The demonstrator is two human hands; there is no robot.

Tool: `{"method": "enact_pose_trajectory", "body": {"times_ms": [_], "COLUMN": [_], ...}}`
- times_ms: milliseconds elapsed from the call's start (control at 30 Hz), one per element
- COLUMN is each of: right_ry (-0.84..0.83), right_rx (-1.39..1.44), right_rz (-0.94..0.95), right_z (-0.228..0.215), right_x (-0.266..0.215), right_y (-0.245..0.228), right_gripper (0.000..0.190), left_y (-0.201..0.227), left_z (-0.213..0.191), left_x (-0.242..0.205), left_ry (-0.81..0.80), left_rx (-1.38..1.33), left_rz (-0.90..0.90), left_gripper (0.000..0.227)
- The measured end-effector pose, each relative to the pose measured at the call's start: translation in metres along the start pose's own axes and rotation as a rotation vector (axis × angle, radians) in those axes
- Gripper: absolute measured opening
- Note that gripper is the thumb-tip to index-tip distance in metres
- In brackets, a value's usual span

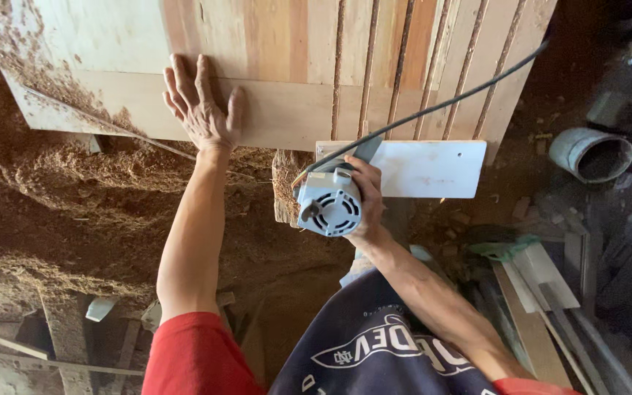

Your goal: The person uses a handheld electric router to carve grooves into a large wooden board. They then use a broom to sweep away the sawdust and resume routing the wood surface.

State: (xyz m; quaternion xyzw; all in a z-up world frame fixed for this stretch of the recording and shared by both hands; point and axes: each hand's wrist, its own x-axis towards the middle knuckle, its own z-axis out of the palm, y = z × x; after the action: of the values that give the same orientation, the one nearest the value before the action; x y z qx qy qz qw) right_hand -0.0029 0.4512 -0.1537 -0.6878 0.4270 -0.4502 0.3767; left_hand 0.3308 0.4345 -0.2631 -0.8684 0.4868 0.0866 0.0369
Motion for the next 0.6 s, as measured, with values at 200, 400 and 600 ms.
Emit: {"method": "enact_pose_trajectory", "body": {"times_ms": [200, 400, 600], "right_ry": [0.018, -0.036, -0.011], "right_rx": [-0.065, -0.048, -0.023], "right_rz": [-0.138, -0.146, -0.151], "right_z": [0.002, 0.006, 0.025], "right_x": [-0.01, -0.017, -0.015], "right_y": [0.005, 0.004, -0.007], "right_gripper": [0.059, 0.059, 0.058], "left_y": [0.001, 0.005, 0.001], "left_z": [-0.005, -0.011, -0.004], "left_x": [-0.004, -0.007, -0.004], "left_ry": [0.073, 0.064, 0.084], "left_rx": [-0.059, -0.082, -0.079], "left_rz": [0.022, 0.016, 0.019], "left_gripper": [0.086, 0.085, 0.087]}}
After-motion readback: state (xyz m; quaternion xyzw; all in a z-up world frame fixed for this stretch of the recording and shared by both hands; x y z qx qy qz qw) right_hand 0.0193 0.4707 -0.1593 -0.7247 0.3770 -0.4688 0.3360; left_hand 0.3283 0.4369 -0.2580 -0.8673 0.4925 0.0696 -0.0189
